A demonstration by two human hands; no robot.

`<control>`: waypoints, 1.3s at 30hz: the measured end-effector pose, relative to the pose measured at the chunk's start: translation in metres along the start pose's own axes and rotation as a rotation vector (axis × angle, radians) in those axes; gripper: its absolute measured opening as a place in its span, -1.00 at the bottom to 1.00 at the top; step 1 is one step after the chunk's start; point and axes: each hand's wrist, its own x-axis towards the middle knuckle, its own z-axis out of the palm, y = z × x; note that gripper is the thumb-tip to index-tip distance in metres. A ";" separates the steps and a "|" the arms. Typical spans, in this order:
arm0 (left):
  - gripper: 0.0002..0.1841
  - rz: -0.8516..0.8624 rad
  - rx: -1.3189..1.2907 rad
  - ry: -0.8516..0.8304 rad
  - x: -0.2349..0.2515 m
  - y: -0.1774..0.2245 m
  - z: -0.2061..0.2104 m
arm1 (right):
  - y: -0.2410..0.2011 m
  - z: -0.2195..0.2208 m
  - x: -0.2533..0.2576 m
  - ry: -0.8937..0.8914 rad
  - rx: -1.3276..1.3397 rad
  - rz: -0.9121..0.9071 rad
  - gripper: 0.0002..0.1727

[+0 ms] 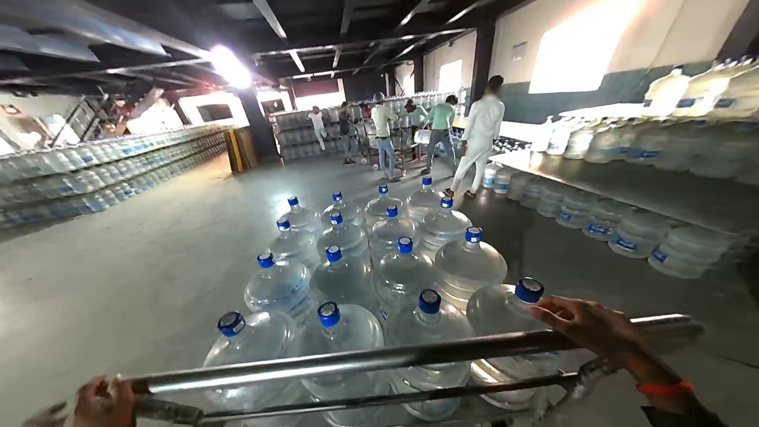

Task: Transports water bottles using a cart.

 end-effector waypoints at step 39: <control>-0.37 0.177 -0.016 -0.403 0.503 0.452 0.555 | -0.151 0.106 0.727 0.508 -0.139 -0.180 -0.34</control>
